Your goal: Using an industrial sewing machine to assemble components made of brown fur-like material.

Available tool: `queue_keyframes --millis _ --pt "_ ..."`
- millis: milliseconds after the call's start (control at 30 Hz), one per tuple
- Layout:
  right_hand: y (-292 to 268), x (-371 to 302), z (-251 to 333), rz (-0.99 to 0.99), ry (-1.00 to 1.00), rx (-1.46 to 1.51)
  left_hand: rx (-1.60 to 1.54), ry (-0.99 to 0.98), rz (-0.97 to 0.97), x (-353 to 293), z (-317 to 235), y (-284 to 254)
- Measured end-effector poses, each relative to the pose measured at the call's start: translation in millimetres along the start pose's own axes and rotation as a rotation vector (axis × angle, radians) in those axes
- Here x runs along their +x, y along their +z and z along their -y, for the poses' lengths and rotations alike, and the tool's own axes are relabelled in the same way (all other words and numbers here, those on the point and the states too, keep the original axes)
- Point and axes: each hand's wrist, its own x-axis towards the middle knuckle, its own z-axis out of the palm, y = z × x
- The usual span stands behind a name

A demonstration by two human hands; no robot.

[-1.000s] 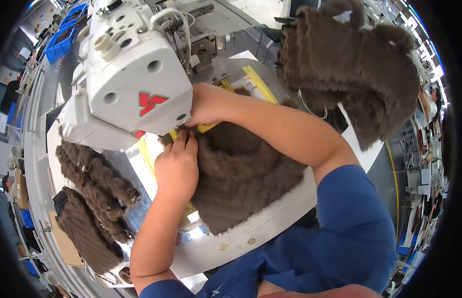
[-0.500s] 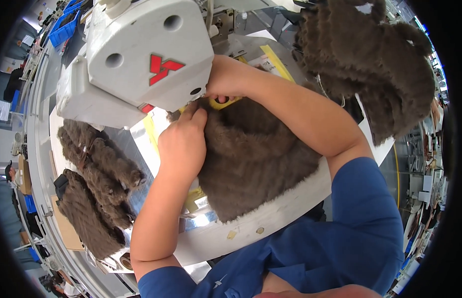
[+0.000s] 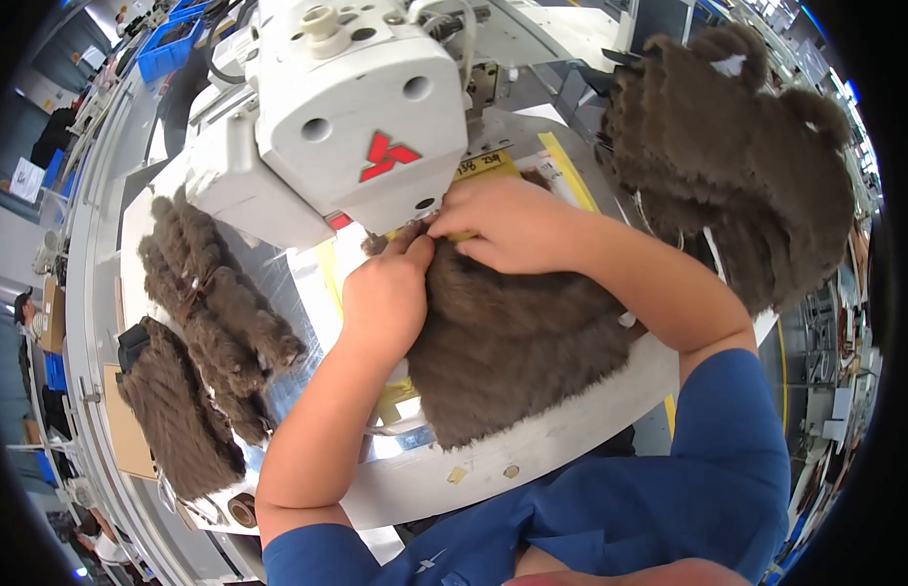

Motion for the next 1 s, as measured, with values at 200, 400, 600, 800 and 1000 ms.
queue_keyframes --millis 200,400,600,800,1000 --pt "12.9 -0.3 -6.2 0.019 -0.094 -0.035 -0.007 -0.012 0.042 3.8 4.1 -0.6" --pt "16.8 -1.1 -2.6 0.032 -0.060 -0.273 0.004 -0.005 0.078 2.8 6.3 -0.4" --pt "16.1 1.3 2.1 0.060 -0.017 -0.321 0.064 0.022 0.011 -1.5 1.8 1.5" --pt "15.9 1.3 4.0 0.085 0.025 -0.346 0.083 0.083 -0.050 0.6 2.0 -0.3" --pt "18.7 0.6 3.0 0.055 0.037 -0.315 0.053 0.053 -0.026 2.2 0.5 -0.8"
